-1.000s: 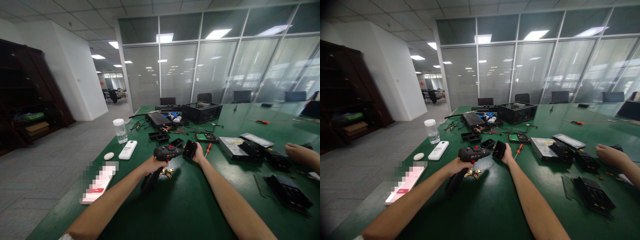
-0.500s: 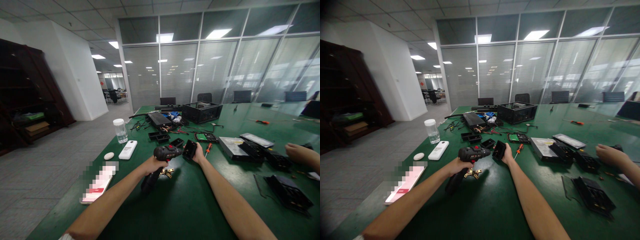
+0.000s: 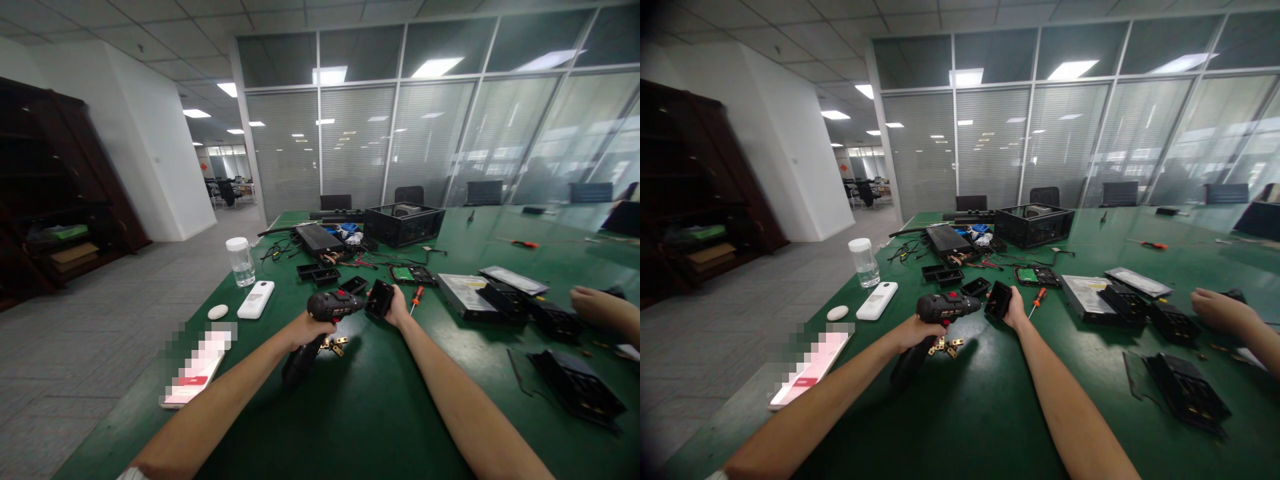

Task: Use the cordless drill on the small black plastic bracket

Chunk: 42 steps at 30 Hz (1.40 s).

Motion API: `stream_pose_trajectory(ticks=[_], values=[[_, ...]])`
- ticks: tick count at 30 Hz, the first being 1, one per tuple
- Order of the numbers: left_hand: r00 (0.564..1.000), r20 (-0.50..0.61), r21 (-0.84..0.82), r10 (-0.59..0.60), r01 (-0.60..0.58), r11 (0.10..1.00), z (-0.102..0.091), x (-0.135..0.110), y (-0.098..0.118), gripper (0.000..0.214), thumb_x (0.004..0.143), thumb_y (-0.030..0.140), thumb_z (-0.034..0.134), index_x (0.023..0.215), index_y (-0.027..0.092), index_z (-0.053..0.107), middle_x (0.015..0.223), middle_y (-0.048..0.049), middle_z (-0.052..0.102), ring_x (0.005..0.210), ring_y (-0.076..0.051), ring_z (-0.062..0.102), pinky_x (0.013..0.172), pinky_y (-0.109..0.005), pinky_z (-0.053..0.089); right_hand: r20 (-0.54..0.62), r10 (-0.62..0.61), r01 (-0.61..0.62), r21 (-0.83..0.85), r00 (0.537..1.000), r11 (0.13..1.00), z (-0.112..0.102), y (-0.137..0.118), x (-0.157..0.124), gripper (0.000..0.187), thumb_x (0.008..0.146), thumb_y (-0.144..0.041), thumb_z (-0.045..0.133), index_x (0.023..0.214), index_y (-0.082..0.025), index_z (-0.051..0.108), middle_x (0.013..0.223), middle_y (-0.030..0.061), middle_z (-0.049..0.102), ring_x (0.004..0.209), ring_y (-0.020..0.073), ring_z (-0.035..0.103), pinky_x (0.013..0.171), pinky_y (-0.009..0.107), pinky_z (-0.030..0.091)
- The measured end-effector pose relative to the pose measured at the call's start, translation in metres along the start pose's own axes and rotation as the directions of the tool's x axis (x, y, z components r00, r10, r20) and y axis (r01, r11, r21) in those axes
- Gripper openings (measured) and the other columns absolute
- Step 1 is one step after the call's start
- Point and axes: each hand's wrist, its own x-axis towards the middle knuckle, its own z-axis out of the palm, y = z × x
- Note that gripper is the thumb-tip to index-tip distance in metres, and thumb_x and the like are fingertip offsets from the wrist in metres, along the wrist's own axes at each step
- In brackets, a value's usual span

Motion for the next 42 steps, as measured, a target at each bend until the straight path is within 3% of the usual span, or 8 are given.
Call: stream_pose_trajectory(ticks=[20,29,37,42], values=[[1.000,0.010,-0.009,-0.008,0.008,1.000,0.0002,-0.0003,0.0014,0.016,0.061,0.024,0.055,0.071,0.011,0.057,0.061,-0.0005,0.054,0.055,-0.010,0.046,0.052,-0.023,0.035,0.024,-0.016,0.016,0.008,1.000,1.000,-0.0003,0.0004,-0.0006,0.039,0.071,-0.038,0.027,0.069,-0.026,0.064,0.076,0.0135,0.065,0.065,0.0239,0.061,0.063,0.045,0.046],[1.000,0.004,0.007,-0.005,0.004,1.000,-0.0001,-0.0001,0.0001,0.017,0.061,0.025,0.055,0.072,0.012,0.057,0.062,-0.0003,0.054,0.055,-0.011,0.046,0.052,-0.023,0.035,-0.081,-0.013,0.004,-0.106,0.997,0.994,0.0055,-0.0025,-0.0036,0.040,0.071,-0.042,0.026,0.068,-0.027,0.063,0.078,0.0135,0.064,0.067,0.0237,0.061,0.062,0.044,0.047],[1.000,0.021,0.007,-0.017,0.017,1.000,0.0008,-0.0015,0.0039,0.016,0.062,0.025,0.056,0.068,0.011,0.057,0.054,0.0005,0.053,0.050,-0.010,0.045,0.051,-0.024,0.035,-0.025,0.029,-0.028,0.036,0.999,0.999,0.0049,-0.0023,-0.0044,0.041,0.071,-0.039,0.025,0.069,-0.025,0.064,0.077,0.0135,0.064,0.067,0.0221,0.062,0.064,0.042,0.047],[0.999,0.023,0.010,-0.030,0.029,1.000,0.0011,-0.0032,0.0067,0.016,0.062,0.026,0.056,0.067,0.011,0.057,0.053,0.0003,0.053,0.050,-0.010,0.045,0.051,-0.024,0.036,-0.033,0.035,-0.034,0.036,0.999,0.999,0.0061,-0.0024,-0.0047,0.040,0.071,-0.040,0.026,0.067,-0.026,0.063,0.075,0.0132,0.064,0.067,0.0226,0.061,0.062,0.042,0.046]])
